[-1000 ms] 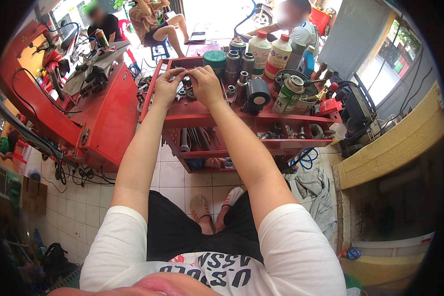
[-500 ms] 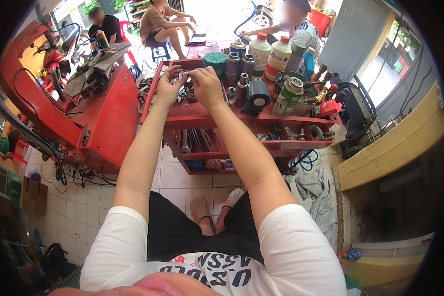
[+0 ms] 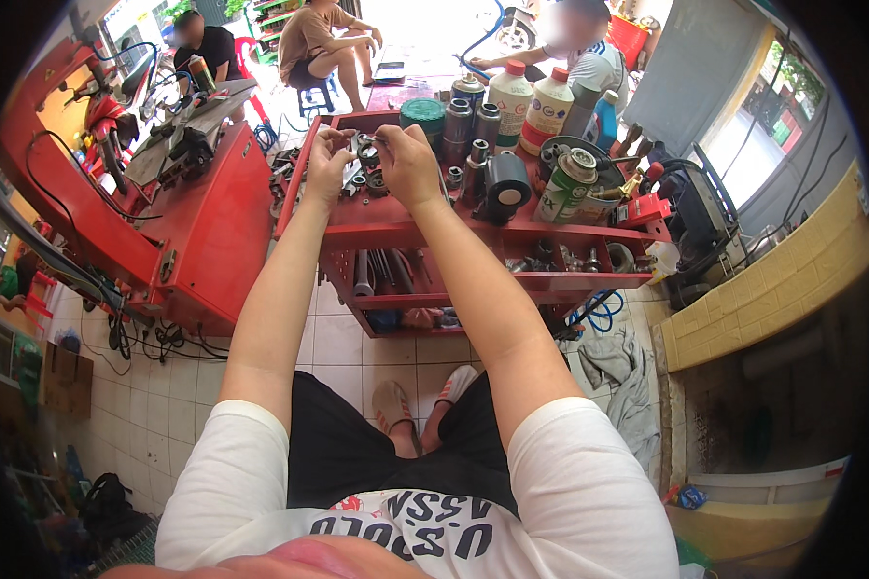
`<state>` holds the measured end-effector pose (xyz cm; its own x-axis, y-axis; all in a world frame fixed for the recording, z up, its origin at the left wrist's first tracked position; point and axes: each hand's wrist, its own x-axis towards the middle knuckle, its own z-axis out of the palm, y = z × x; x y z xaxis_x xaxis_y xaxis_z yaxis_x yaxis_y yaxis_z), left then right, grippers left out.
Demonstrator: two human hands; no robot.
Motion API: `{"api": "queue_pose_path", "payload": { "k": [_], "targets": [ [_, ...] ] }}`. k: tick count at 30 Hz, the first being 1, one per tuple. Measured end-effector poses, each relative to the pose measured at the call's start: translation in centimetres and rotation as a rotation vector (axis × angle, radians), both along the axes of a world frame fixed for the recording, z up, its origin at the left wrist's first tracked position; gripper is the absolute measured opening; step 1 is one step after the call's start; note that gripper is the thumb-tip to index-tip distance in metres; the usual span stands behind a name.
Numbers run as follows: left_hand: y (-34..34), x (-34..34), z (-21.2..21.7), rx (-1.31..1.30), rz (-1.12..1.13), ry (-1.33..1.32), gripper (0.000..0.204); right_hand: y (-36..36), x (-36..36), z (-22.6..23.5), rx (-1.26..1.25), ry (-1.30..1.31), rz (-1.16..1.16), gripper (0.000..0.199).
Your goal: The person assembles small mechanical components on a red workbench. They handle a cylindrical metal part and a small ring, fitting them together by hand. The person repeatedly picks up, aligns, and inserts the ring into the cylinder, manipulating the parts with both hands.
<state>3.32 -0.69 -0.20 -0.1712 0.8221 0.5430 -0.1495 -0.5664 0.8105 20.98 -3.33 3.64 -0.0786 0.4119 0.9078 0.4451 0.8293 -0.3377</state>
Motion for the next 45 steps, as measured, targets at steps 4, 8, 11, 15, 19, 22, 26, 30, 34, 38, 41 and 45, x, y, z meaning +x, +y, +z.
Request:
{"api": "queue_pose_path", "payload": {
  "k": [4, 8, 11, 15, 19, 22, 26, 30, 34, 38, 41, 45],
  "targets": [
    [0.3, 0.6, 0.1, -0.015, 0.152, 0.151, 0.042, 0.1, 0.0, -0.1, -0.016, 0.014, 0.005, 0.021],
    [0.2, -0.5, -0.2, 0.018, 0.041, 0.062, 0.050, 0.2, -0.1, 0.0, -0.004, 0.034, 0.009, 0.025],
    [-0.1, 0.4, 0.5, -0.027, 0.054, 0.058, 0.045, 0.4, 0.1, -0.2, -0.026, 0.018, 0.006, 0.028],
    [-0.3, 0.5, 0.6, -0.009, 0.140, 0.137, 0.047, 0.3, -0.1, -0.3, -0.032, 0.030, 0.039, 0.032],
    [-0.4, -0.1, 0.4, -0.005, 0.015, 0.051, 0.050, 0.5, 0.0, -0.3, 0.001, 0.011, 0.025, 0.034],
    [-0.3, 0.3, 0.6, 0.001, 0.096, 0.118, 0.050, 0.3, -0.1, -0.3, -0.041, 0.013, 0.050, 0.033],
    [-0.2, 0.2, 0.3, -0.004, 0.080, 0.109, 0.052, 0.5, 0.0, -0.3, -0.028, 0.023, 0.032, 0.033],
    [0.1, -0.3, 0.0, 0.021, 0.056, 0.098, 0.051, 0.4, -0.1, -0.3, -0.054, 0.012, 0.045, 0.034],
    [0.0, 0.5, 0.2, -0.002, 0.124, 0.200, 0.052, 0.3, 0.3, -0.3, -0.046, 0.000, 0.031, 0.035],
    [0.7, -0.9, -0.5, 0.055, 0.056, 0.155, 0.057, 0.3, -0.2, -0.2, -0.030, 0.007, 0.043, 0.036],
    [0.2, 0.2, 0.0, 0.042, 0.110, 0.124, 0.057, 0.5, 0.0, -0.5, -0.049, 0.003, 0.051, 0.037],
    [-0.9, 0.4, 0.9, 0.013, 0.112, 0.240, 0.033, 0.6, 0.2, -0.6, -0.050, -0.005, 0.049, 0.039]
  ]
}}
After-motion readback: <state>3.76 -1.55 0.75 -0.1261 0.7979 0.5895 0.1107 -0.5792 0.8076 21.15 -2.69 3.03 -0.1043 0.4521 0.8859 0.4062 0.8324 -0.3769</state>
